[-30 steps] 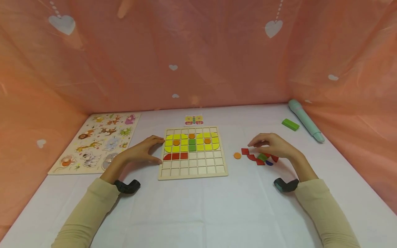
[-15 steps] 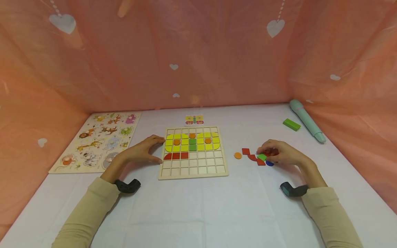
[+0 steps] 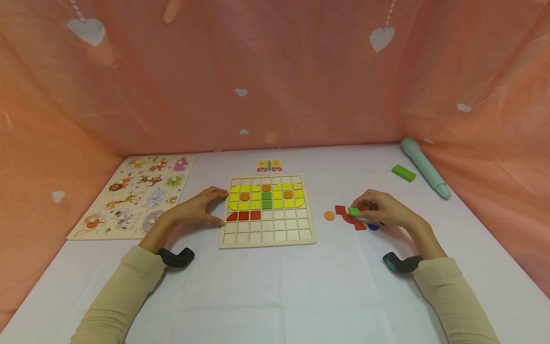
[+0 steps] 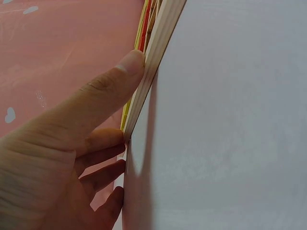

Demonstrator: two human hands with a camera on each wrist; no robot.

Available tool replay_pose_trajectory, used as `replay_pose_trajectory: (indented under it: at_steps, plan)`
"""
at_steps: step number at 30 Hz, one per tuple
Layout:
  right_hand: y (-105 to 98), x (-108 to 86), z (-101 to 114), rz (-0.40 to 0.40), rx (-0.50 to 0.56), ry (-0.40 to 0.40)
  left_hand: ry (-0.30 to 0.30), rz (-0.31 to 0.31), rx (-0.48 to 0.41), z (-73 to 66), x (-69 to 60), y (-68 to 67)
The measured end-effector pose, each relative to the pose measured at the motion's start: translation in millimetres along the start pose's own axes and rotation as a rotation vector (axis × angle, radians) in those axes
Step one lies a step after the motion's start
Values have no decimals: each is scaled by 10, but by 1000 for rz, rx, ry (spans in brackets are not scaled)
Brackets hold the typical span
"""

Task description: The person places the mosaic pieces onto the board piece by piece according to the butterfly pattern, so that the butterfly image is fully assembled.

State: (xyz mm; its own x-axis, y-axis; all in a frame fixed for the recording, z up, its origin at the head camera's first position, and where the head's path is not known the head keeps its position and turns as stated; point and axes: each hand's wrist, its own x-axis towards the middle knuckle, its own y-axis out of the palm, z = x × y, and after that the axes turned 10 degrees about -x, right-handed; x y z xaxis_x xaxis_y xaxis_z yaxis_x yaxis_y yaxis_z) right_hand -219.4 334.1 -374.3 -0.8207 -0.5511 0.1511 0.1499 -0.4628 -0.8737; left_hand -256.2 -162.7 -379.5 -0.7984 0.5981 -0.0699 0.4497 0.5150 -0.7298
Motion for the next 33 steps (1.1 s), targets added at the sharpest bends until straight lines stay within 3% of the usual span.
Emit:
replay_pose_trajectory:
  at_steps: [4,9,15,19,27,33]
  plan:
    - [31,190,187,-51,-16,-38,-1,1,-1,11,6,5]
    - [174,524,511,-49,-3,-10,7,2,-14,18,17,8]
    - [451,904,866,-81,36,-140,17,6,-19,26,17,9]
    - [645,1088,1037,-80,-1,-188,29,2,-15,26,11,10]
    - [893,1259,1175,-31,-68,-133,38,-1,-15,18,-2,16]
    - [951,1288,1205,-1,-60,-159,19,-6,-14,19,-5,6]
